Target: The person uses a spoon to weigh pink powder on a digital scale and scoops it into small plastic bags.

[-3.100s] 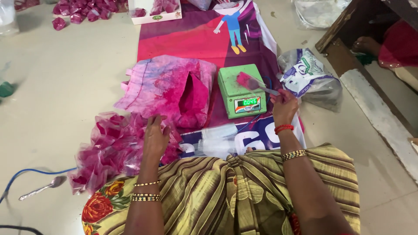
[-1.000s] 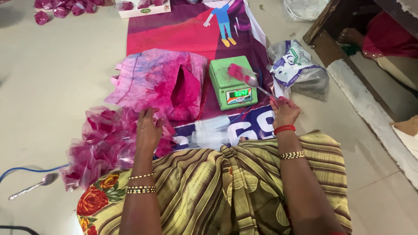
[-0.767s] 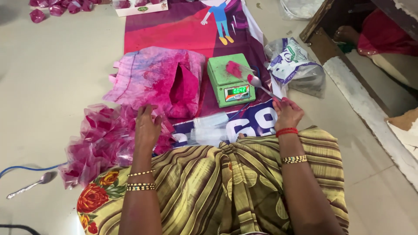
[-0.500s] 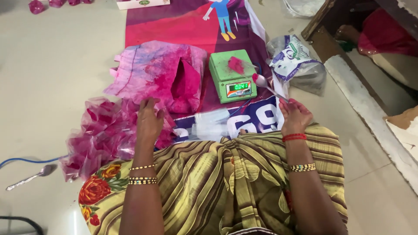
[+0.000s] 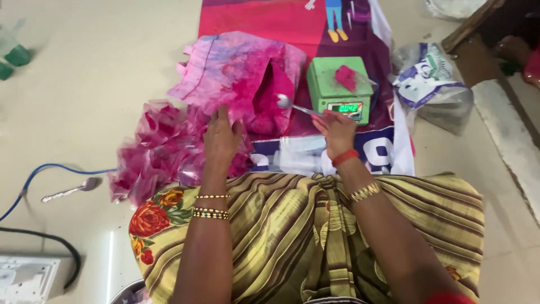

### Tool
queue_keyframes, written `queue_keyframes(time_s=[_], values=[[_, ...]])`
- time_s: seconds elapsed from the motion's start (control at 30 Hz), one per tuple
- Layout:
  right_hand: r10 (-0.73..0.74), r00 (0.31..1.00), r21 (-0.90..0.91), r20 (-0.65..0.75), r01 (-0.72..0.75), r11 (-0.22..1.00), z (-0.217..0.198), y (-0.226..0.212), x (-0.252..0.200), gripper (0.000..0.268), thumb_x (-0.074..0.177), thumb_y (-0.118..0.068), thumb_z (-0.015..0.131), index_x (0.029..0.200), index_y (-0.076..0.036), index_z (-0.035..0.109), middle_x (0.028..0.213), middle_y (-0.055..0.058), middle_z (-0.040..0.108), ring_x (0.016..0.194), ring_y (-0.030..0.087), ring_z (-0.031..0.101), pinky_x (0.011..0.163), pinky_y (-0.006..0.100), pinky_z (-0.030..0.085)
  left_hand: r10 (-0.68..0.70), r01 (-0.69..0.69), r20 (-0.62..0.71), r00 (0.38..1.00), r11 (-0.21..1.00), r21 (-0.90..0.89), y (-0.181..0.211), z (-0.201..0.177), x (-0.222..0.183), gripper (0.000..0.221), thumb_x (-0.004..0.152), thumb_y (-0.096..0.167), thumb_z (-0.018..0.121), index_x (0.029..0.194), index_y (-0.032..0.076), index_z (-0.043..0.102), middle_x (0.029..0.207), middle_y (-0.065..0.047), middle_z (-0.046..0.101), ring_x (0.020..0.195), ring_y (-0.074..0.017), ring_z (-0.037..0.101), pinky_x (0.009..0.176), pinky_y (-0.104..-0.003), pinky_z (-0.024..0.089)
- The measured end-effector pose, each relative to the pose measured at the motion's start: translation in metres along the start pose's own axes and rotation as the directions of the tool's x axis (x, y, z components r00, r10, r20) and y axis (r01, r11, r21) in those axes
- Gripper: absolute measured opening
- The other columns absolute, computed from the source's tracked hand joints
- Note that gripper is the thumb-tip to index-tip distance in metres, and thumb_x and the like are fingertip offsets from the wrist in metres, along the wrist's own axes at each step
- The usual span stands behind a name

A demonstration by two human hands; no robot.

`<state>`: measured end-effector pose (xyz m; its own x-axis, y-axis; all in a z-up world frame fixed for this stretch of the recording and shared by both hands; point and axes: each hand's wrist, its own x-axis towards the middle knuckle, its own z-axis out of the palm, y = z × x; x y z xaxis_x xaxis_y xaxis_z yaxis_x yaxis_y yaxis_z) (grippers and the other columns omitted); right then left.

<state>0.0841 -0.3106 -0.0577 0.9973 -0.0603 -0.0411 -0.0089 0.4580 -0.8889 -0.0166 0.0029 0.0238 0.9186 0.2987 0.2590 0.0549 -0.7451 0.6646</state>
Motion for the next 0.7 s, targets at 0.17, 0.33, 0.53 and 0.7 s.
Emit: queue_keyframes(time_s=[0.17,0.33,0.53,0.7], values=[[0.089,0.995,-0.133,-0.042,-0.094,0.987,0.03,0.061,0.048,0.018,0.098,0.004,0.054,0.113,0.008,0.062,0.105,0.018,0.069,0.095,0.034,0.077,0.081,0.041,0.066,0.012,-0.012,0.035,0.999,1.0,0.014,-0.005,0.004,0.001,0.044,0.089,0.013,0.072,0.129,0.005,0.055,0.123,-0.026,0.062,0.104,-0.049,0.064,0.08,-0.06,0.054],[0.042,0.996,-0.605,0.08,0.015,0.796,0.014,0.054,0.022,0.037,0.085,0.001,0.061,0.122,0.002,0.062,0.102,0.014,0.072,0.09,0.028,0.076,0.074,0.04,0.065,0.026,-0.025,0.052,0.998,1.0,-0.019,-0.006,0.006,0.004,0.042,0.087,0.009,0.072,0.127,0.005,0.059,0.122,-0.025,0.063,0.106,-0.0481,0.064,0.083,-0.057,0.054],[0.238,0.874,-0.905,0.424,0.399,0.144,-0.022,0.048,-0.042,0.055,0.074,-0.028,0.087,0.119,-0.005,0.063,0.106,0.016,0.072,0.098,0.034,0.071,0.087,0.05,0.058,0.127,-0.125,0.01,0.992,0.988,-0.094,-0.004,0.018,0.004,0.038,0.088,0.009,0.071,0.124,0.004,0.061,0.121,-0.025,0.065,0.105,-0.0476,0.065,0.085,-0.054,0.055],[0.436,0.876,-0.858,0.208,0.377,-0.348,-0.029,0.066,-0.047,0.059,0.077,-0.024,0.086,0.127,-0.01,0.058,0.125,0.012,0.065,0.126,0.032,0.059,0.094,0.068,0.045,0.111,-0.105,0.133,0.985,0.993,-0.054,0.009,0.026,-0.005,0.037,0.091,0.011,0.068,0.126,0.004,0.059,0.117,-0.026,0.065,0.101,-0.0466,0.066,0.085,-0.055,0.055]])
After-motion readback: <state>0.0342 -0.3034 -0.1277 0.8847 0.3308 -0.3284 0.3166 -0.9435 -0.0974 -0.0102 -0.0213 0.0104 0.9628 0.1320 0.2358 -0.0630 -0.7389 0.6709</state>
